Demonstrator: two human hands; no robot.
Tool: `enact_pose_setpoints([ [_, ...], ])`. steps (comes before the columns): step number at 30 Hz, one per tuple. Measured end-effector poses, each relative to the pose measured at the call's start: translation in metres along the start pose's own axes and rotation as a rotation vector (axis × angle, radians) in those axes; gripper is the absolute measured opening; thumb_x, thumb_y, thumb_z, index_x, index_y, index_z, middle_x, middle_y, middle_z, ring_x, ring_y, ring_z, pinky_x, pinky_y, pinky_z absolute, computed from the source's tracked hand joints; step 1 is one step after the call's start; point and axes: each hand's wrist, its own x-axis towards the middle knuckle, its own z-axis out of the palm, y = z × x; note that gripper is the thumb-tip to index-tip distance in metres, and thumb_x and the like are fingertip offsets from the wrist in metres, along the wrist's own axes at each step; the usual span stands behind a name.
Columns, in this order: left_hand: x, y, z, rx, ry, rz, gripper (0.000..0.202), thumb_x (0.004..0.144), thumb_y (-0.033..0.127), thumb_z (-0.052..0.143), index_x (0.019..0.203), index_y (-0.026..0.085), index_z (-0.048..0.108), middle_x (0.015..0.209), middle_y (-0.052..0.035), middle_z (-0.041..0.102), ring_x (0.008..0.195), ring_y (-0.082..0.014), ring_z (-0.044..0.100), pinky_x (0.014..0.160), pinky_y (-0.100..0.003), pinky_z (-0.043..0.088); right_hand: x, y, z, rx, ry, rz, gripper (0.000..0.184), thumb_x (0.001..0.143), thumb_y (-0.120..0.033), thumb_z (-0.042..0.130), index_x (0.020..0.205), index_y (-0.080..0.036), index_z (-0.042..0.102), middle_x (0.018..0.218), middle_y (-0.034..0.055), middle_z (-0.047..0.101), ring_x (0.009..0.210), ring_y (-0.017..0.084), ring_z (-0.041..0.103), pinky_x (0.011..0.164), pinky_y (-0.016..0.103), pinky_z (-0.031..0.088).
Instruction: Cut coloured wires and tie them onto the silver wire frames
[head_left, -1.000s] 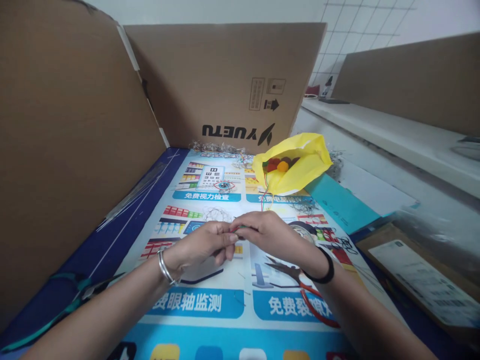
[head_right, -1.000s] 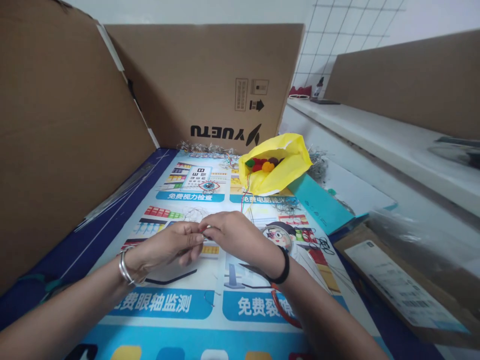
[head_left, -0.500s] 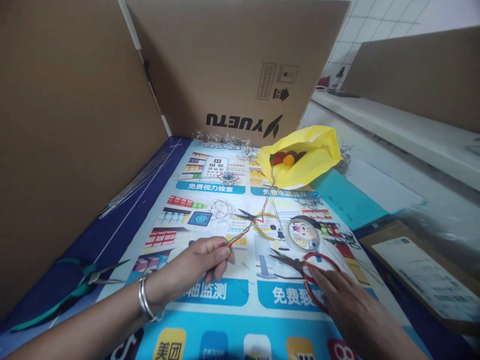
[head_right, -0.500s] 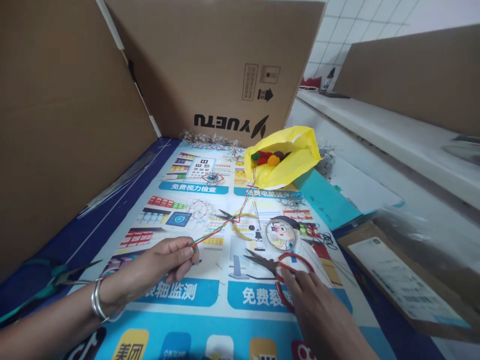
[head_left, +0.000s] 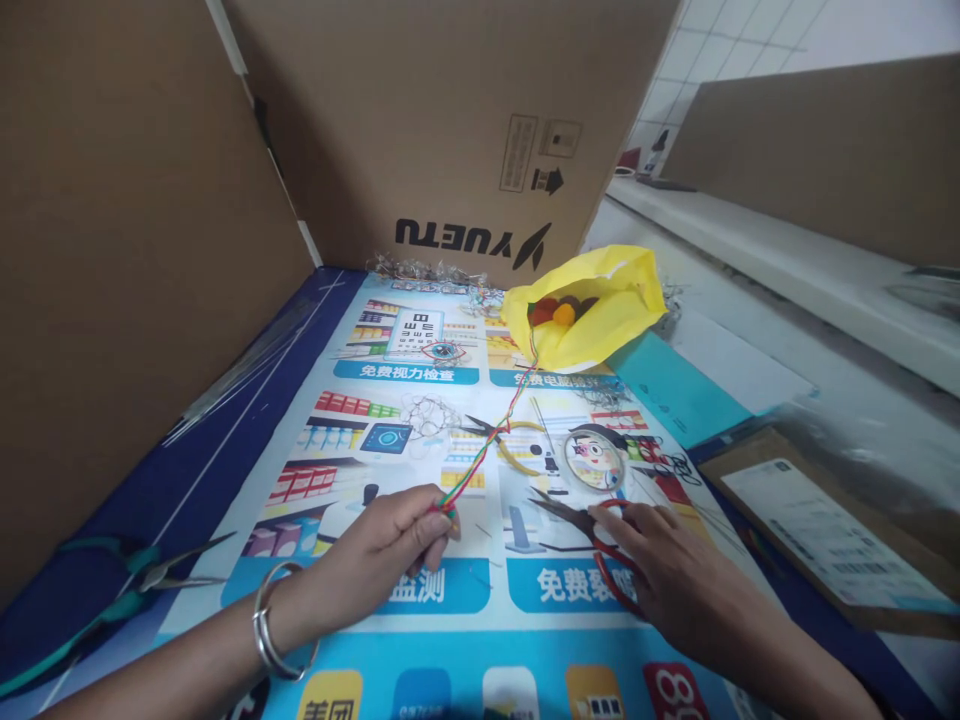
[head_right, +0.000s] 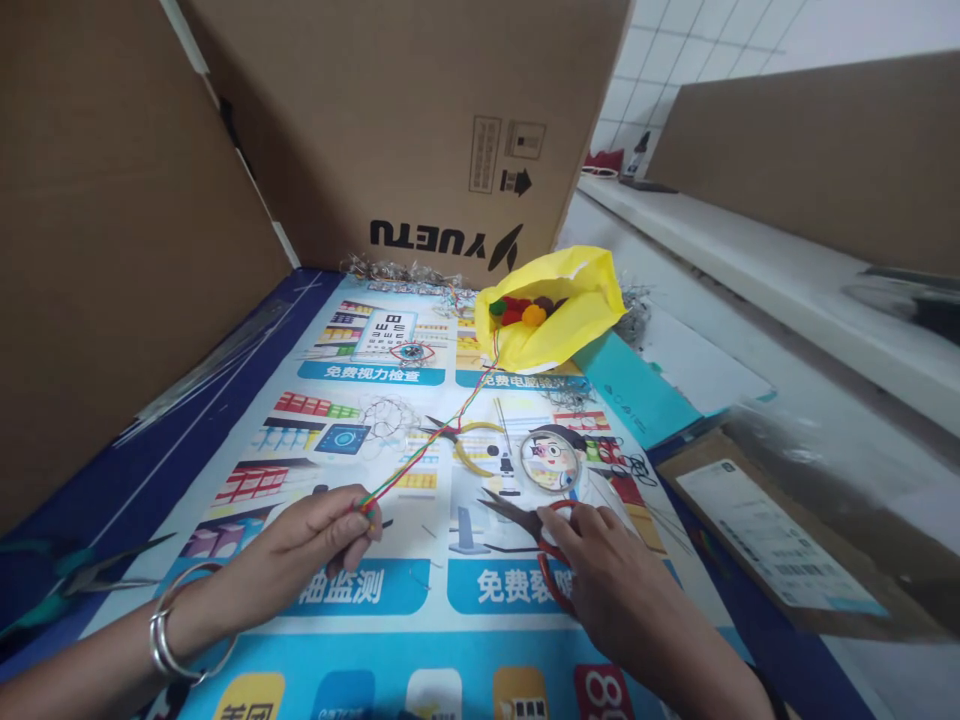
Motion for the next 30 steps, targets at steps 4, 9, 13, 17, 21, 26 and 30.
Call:
enact_pose_setpoints([
  [4, 0.000, 0.004, 0.002, 0.050, -0.008, 0.045, 0.035, 0.092, 0.035, 0.036, 0.068, 0.017, 0.055, 0.063, 0.0004, 0.052, 0.057, -0.0102, 0.045, 0.057, -0.023, 0.035, 0.004, -0.002, 0.004, -0.010, -0.016, 0.064, 0.051, 0.065, -0.006, 0.050, 0.114, -0.019, 0.056, 0.089, 0.0103, 0.065, 0.078, 0.023, 0.063, 0.066, 0.032, 0.049],
  [9, -0.002, 0.006, 0.004, 0.042, 0.038, 0.081, 0.032, 0.092, 0.032, 0.036, 0.071, 0.018, 0.056, 0.061, 0.0013, 0.051, 0.056, -0.0099, 0.045, 0.058, -0.023, 0.036, 0.007, -0.003, 0.003, 0.175, 0.038, 0.096, 0.042, 0.067, -0.007, 0.047, 0.107, -0.018, 0.058, 0.089, 0.0096, 0.067, 0.079, 0.022, 0.064, 0.067, 0.031, 0.050],
  [13, -0.001, 0.005, 0.004, 0.054, 0.041, 0.093, 0.033, 0.093, 0.033, 0.036, 0.069, 0.018, 0.054, 0.061, 0.0011, 0.052, 0.056, -0.0097, 0.045, 0.056, -0.023, 0.036, 0.008, -0.020, -0.016, 0.578, -0.012, 0.176, 0.040, 0.076, -0.024, 0.054, 0.116, -0.021, 0.052, 0.093, 0.0068, 0.066, 0.071, 0.018, 0.062, 0.061, 0.026, 0.051],
  [17, -0.001, 0.004, 0.005, 0.087, 0.038, 0.088, 0.036, 0.093, 0.035, 0.034, 0.069, 0.018, 0.054, 0.062, 0.0011, 0.052, 0.057, -0.0094, 0.046, 0.057, -0.022, 0.036, 0.021, -0.047, -0.038, 0.810, -0.148, 0.021, 0.044, 0.065, -0.028, 0.068, 0.106, -0.022, 0.056, 0.096, 0.0072, 0.063, 0.077, 0.020, 0.058, 0.066, 0.028, 0.050],
  [21, -0.001, 0.004, 0.004, 0.133, 0.017, 0.092, 0.035, 0.093, 0.034, 0.035, 0.067, 0.018, 0.053, 0.063, 0.0012, 0.052, 0.057, -0.0092, 0.046, 0.057, -0.021, 0.036, 0.042, -0.068, -0.045, 0.911, -0.254, -0.074, 0.031, 0.076, -0.028, 0.058, 0.104, -0.019, 0.053, 0.089, 0.0049, 0.058, 0.074, 0.017, 0.053, 0.067, 0.027, 0.046],
  [26, 0.001, 0.005, 0.003, 0.122, 0.005, 0.122, 0.032, 0.093, 0.030, 0.035, 0.069, 0.018, 0.053, 0.063, 0.0019, 0.052, 0.057, -0.0090, 0.046, 0.056, -0.020, 0.036, 0.060, -0.080, -0.042, 0.990, -0.255, -0.201, 0.020, 0.083, -0.029, 0.050, 0.100, -0.019, 0.051, 0.089, 0.0033, 0.054, 0.075, 0.015, 0.048, 0.070, 0.026, 0.043],
  [30, 0.001, 0.004, 0.002, 0.144, -0.006, 0.118, 0.037, 0.093, 0.032, 0.034, 0.065, 0.017, 0.053, 0.064, 0.0012, 0.052, 0.057, -0.0085, 0.046, 0.057, -0.020, 0.036, 0.069, -0.085, -0.036, 1.018, -0.214, -0.191, 0.017, 0.083, -0.031, 0.053, 0.095, -0.019, 0.051, 0.084, 0.0014, 0.053, 0.072, 0.014, 0.046, 0.066, 0.024, 0.040],
])
